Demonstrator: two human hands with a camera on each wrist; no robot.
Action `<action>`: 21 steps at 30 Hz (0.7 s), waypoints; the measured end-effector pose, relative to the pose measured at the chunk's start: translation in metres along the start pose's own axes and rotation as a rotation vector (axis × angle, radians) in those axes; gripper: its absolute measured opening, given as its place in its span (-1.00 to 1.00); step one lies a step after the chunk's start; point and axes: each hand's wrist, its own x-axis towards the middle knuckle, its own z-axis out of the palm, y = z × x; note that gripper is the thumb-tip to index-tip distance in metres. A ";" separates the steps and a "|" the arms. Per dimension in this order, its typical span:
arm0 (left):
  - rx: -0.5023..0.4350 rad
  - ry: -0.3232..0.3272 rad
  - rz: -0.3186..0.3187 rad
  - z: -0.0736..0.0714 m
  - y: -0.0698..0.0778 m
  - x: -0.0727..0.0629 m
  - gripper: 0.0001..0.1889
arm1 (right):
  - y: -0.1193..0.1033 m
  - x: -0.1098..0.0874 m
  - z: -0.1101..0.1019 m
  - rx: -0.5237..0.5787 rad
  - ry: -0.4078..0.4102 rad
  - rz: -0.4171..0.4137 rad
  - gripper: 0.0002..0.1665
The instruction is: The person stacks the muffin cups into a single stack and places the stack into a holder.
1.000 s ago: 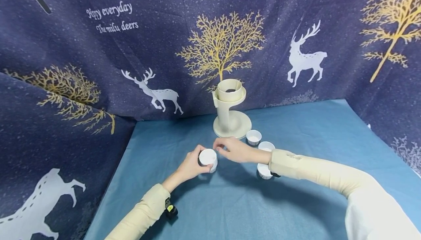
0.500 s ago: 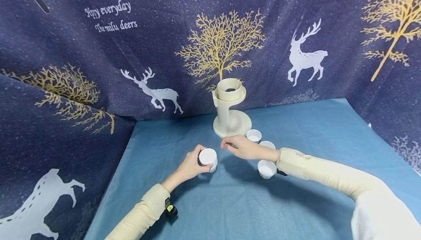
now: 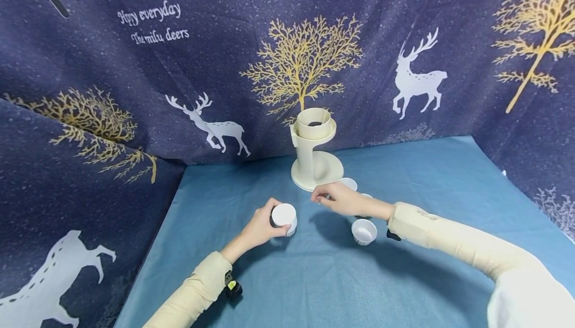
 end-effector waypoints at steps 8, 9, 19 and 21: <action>0.017 0.000 0.005 0.000 -0.001 0.000 -0.48 | 0.009 -0.009 -0.004 0.029 -0.044 0.014 -0.76; 0.018 0.000 0.001 0.001 -0.001 0.000 -0.49 | 0.011 -0.011 -0.005 0.046 -0.057 0.012 -0.75; 0.003 -0.002 -0.010 0.001 -0.004 0.000 -0.49 | 0.030 -0.025 -0.005 0.147 -0.135 -0.010 -0.66; 0.000 -0.001 -0.008 0.001 -0.004 0.000 -0.49 | 0.033 -0.028 -0.004 0.153 -0.134 -0.010 -0.66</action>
